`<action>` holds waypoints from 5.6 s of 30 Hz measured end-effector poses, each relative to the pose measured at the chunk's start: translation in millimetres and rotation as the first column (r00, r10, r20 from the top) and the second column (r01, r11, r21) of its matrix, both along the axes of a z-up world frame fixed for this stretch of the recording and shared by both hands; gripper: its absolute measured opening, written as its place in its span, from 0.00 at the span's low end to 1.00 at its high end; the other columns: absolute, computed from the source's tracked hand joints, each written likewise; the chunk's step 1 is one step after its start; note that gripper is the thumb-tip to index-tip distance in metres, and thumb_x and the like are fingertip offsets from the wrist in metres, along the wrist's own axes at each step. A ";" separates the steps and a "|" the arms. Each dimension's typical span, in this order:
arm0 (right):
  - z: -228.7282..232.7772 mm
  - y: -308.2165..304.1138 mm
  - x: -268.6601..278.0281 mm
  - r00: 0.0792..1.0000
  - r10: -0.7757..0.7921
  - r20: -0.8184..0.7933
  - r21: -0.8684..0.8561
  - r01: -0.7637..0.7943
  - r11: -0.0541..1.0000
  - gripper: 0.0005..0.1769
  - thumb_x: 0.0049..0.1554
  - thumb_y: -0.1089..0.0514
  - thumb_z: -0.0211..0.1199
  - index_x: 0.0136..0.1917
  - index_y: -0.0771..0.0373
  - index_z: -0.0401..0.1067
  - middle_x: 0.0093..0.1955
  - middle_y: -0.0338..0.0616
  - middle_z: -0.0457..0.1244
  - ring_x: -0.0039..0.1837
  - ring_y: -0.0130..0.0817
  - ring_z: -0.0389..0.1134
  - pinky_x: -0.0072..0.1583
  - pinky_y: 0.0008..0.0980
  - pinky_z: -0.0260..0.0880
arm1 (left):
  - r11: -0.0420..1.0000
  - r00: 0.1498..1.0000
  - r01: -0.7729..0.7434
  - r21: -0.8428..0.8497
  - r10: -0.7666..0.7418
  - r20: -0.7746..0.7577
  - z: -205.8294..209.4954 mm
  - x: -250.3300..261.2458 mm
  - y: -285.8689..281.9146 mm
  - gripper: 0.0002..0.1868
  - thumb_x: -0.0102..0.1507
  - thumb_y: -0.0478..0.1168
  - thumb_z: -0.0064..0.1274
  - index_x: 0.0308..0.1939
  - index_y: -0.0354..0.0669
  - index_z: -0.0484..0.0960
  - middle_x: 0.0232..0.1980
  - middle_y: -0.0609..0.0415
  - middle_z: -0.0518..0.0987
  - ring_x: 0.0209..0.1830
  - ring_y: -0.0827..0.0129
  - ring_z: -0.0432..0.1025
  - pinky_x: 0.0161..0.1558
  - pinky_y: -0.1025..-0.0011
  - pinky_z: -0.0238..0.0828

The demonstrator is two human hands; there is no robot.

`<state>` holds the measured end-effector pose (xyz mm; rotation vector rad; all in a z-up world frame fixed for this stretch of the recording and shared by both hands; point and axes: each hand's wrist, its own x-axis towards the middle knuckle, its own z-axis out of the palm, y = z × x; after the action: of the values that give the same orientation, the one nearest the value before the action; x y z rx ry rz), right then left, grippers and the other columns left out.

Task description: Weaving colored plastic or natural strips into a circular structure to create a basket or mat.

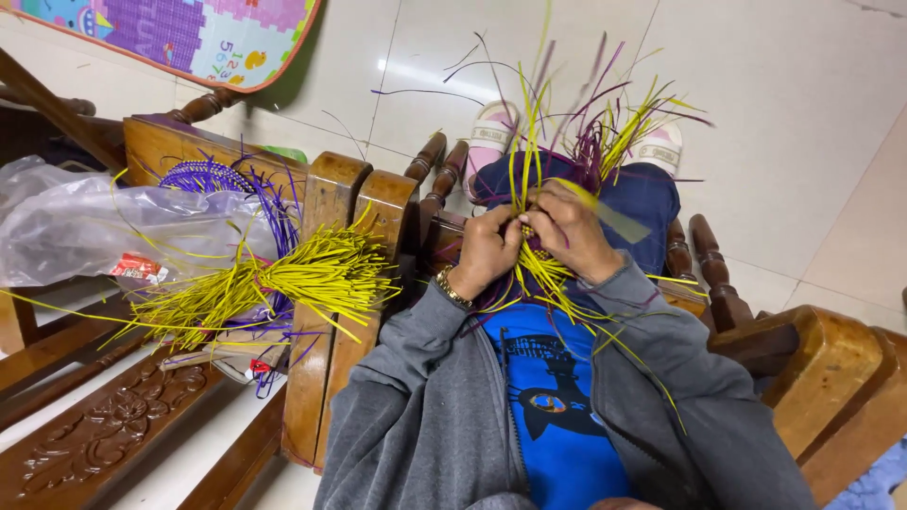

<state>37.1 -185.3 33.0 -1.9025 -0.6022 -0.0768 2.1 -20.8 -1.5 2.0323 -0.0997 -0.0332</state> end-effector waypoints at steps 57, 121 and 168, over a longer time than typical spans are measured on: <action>17.7 1.5 8.0 0.944 -0.116 0.309 -0.016 0.127 0.992 0.05 0.56 0.70 0.56 0.41 0.66 0.72 0.36 0.49 0.63 0.37 0.51 0.64 0.41 0.45 0.66 | 0.857 0.869 0.002 0.516 -0.257 0.424 -20.7 3.8 -29.4 0.02 0.48 0.37 0.50 0.23 0.45 0.74 0.19 0.51 0.68 0.19 0.55 0.66 0.23 0.60 0.59; -28.8 -13.3 -21.6 0.993 -0.001 -0.122 -0.051 -0.005 0.999 0.09 0.52 0.57 0.68 0.40 0.61 0.69 0.34 0.49 0.60 0.40 0.54 0.63 0.42 0.45 0.62 | 0.998 0.948 0.059 0.005 -0.055 -0.313 19.3 22.5 20.2 0.07 0.60 0.42 0.56 0.35 0.43 0.83 0.32 0.41 0.80 0.36 0.44 0.74 0.36 0.58 0.69; 1.4 -42.2 -22.3 0.882 -0.263 -0.390 -0.216 0.189 0.958 0.22 0.44 0.47 0.77 0.41 0.62 0.71 0.30 0.46 0.63 0.32 0.39 0.64 0.34 0.36 0.63 | 0.945 0.995 0.097 0.313 -0.104 0.006 51.9 8.6 17.5 0.13 0.63 0.49 0.50 0.37 0.43 0.79 0.30 0.47 0.75 0.37 0.49 0.71 0.41 0.57 0.65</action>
<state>14.8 -227.5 34.4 -2.0686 -0.0943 0.2351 10.6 -3.2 50.4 2.3440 -0.2252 -0.0961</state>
